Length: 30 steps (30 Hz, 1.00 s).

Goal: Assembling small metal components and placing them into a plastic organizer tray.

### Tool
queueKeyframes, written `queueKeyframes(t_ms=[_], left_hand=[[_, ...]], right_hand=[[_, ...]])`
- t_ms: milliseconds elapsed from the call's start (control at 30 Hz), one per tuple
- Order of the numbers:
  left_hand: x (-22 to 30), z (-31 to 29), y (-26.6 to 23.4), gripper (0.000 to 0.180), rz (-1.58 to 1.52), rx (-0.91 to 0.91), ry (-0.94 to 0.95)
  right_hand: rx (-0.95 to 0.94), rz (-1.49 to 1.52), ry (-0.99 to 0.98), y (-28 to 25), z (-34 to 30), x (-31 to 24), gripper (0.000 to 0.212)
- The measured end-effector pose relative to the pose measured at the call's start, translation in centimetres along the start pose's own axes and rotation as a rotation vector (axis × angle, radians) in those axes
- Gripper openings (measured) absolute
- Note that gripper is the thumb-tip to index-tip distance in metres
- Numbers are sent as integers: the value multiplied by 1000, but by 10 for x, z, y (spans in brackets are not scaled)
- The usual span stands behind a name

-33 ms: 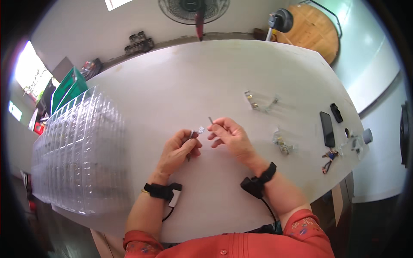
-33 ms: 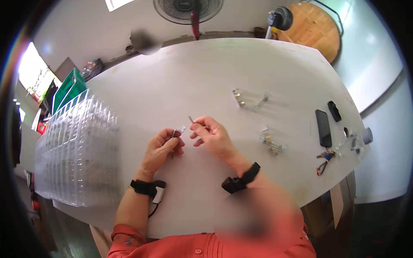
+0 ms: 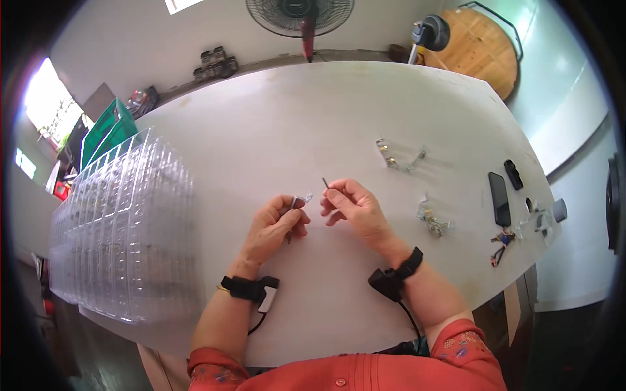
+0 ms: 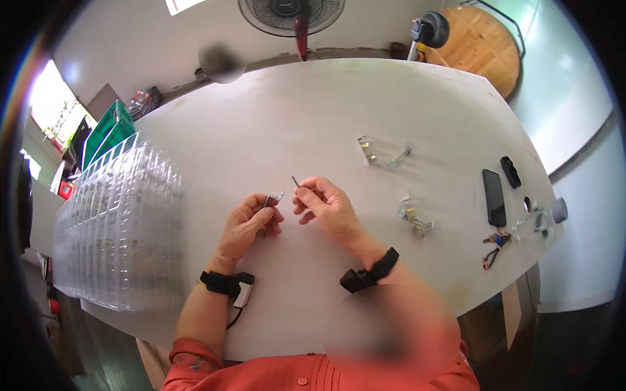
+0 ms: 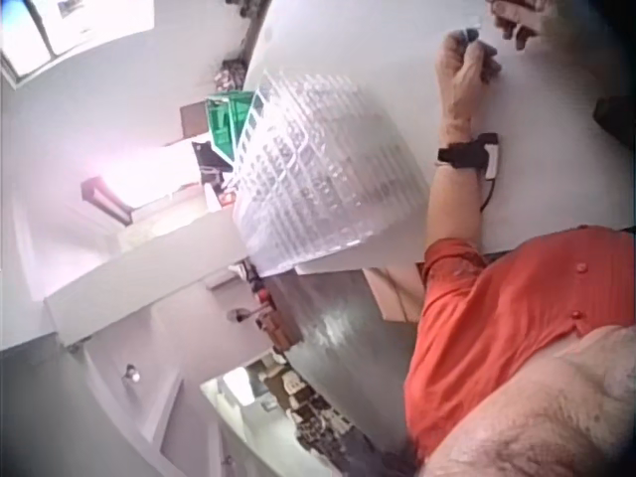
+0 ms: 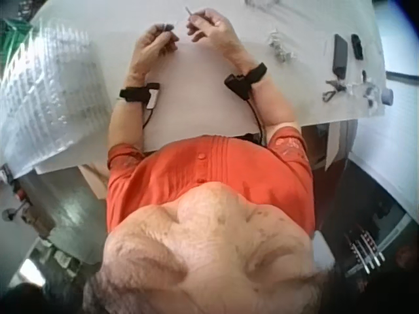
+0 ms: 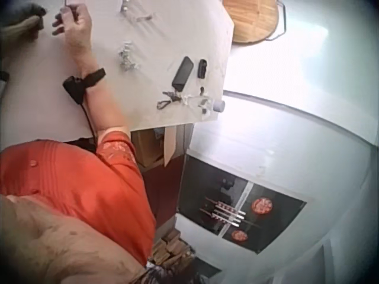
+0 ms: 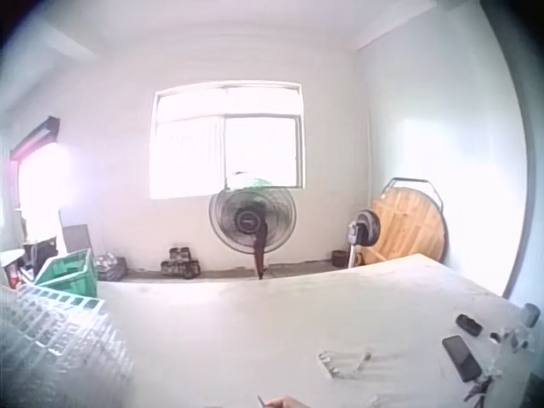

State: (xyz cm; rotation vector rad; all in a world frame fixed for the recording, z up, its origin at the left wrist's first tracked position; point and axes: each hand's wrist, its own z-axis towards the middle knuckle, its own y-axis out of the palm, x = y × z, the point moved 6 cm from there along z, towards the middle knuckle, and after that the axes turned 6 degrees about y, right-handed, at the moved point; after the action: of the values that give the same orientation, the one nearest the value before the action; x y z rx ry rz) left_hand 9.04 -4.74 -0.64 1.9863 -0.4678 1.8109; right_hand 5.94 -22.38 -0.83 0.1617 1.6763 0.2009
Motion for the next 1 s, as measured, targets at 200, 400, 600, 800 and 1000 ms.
queueKeyframes(t_ms=[200,400,600,800,1000], left_hand=[[-1,1,-2,20,-115,-23,9],[-6,4,-4,28,-129,-43,0],[-5,4,-4,29,-106,-43,-4],[-6,6,-4,25,-21,-47,11],[-12,6,-3,18,45,-48,-31]], right_hand=[[-45,-93,65,6,-7,-3,14],[-98,-155,82,11,-7,0,13],[-99,-172,59,13,-10,-3,12],[-97,-194,52,12,-9,-2,10],[-90,-202,22,16,-9,-1,16]])
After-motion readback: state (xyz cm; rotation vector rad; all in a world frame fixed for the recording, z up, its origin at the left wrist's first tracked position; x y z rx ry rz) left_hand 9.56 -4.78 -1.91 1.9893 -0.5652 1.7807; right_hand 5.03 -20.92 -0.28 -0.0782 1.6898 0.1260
